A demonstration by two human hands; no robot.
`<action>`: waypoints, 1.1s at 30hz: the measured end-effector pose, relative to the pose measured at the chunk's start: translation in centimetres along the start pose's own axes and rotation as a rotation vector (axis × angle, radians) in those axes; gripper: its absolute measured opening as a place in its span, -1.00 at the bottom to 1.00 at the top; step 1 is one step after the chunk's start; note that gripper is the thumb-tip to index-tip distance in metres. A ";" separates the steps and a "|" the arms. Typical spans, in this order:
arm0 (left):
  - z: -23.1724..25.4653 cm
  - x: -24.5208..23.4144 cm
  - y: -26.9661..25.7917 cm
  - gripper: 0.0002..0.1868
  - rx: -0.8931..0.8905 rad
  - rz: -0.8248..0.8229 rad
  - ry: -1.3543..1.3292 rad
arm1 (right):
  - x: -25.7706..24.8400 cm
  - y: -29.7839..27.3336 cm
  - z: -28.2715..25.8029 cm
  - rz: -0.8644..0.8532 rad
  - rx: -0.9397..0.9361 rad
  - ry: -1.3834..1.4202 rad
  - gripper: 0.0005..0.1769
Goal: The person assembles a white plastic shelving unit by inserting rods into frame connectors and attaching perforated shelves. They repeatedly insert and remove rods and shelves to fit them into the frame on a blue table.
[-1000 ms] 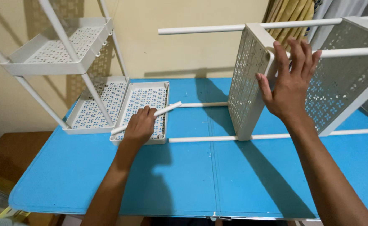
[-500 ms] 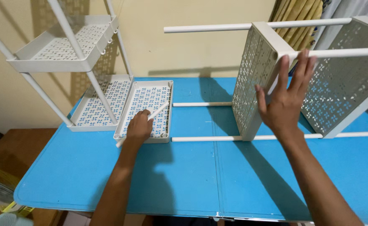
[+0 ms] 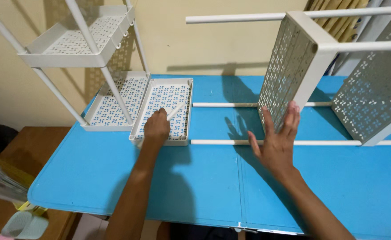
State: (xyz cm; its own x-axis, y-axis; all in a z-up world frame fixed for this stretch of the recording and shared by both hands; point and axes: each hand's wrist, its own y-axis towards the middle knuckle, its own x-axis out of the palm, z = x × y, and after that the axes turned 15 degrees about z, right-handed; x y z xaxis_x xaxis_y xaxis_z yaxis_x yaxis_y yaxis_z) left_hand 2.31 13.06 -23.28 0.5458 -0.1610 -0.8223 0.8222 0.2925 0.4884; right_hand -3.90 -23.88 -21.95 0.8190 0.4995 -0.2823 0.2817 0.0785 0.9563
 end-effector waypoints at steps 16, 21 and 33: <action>-0.9 -0.3 1.0 -0.44 -0.172 -0.093 -0.095 | -0.1 -1.0 -3.6 -0.232 -0.027 0.165 -0.25; -2.1 -2.3 -0.7 -0.39 -0.137 -0.102 -0.189 | 0.2 -1.5 -3.9 -0.330 -0.027 0.187 -0.25; -5.4 -1.7 -3.6 -0.63 0.255 0.273 -0.109 | 1.3 -2.9 -3.3 -0.527 0.061 0.185 -0.19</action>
State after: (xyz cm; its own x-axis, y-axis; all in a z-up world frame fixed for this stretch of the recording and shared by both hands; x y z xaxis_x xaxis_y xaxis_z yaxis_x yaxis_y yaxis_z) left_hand -2.47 17.41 -25.20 0.7527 -0.2129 -0.6229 0.6506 0.0967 0.7532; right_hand -5.32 -20.65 -24.82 0.4603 0.5496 -0.6972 0.6616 0.3113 0.6822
